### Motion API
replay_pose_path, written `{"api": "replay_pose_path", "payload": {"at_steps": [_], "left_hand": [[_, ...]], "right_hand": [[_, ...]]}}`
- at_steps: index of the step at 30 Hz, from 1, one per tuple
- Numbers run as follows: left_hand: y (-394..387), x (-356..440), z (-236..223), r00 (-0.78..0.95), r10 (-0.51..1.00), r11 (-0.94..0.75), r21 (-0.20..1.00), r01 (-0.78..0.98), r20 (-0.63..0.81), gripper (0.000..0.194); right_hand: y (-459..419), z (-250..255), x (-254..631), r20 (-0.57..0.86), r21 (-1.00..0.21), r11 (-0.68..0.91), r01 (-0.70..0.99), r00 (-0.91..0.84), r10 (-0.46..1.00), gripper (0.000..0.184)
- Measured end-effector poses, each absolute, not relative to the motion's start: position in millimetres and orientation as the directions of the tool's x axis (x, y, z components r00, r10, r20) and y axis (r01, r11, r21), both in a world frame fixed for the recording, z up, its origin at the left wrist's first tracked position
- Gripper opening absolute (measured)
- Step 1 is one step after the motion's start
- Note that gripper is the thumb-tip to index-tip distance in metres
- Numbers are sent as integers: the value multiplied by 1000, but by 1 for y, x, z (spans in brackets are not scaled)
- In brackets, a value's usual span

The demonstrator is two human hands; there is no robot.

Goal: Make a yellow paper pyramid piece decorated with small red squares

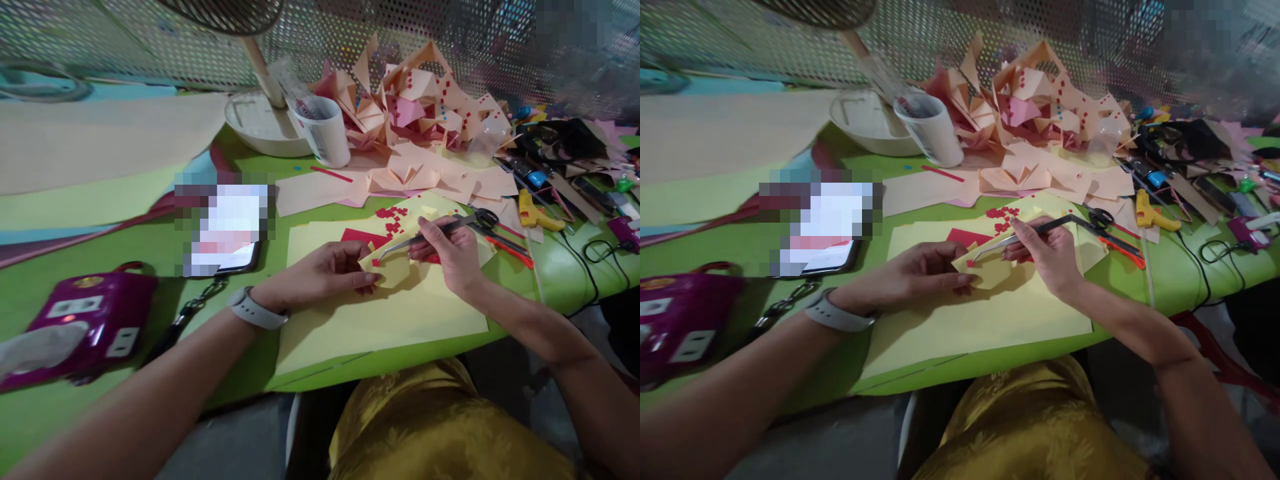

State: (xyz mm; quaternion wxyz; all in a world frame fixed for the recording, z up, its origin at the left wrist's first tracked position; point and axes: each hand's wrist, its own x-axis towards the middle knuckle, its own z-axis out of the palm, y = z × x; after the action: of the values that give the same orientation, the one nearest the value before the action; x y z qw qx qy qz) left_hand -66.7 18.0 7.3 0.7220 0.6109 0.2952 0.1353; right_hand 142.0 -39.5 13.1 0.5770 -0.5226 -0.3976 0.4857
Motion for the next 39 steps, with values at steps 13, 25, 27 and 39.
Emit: {"api": "replay_pose_path", "payload": {"at_steps": [13,25,27,39], "left_hand": [[17,-67,5,787,565,211,965,155,-250,31],[18,-65,9,759,605,178,970,168,-242,36],[18,-65,9,760,598,187,967,175,-254,37],[19,-68,17,703,663,122,964,237,-257,40]], "right_hand": [[-38,13,142,-59,-986,-24,-162,219,974,34],[-38,14,141,18,-987,58,-149,260,965,34],[-37,15,143,58,-985,102,-136,295,954,34],[-31,16,150,199,-956,258,-137,342,919,36]]}}
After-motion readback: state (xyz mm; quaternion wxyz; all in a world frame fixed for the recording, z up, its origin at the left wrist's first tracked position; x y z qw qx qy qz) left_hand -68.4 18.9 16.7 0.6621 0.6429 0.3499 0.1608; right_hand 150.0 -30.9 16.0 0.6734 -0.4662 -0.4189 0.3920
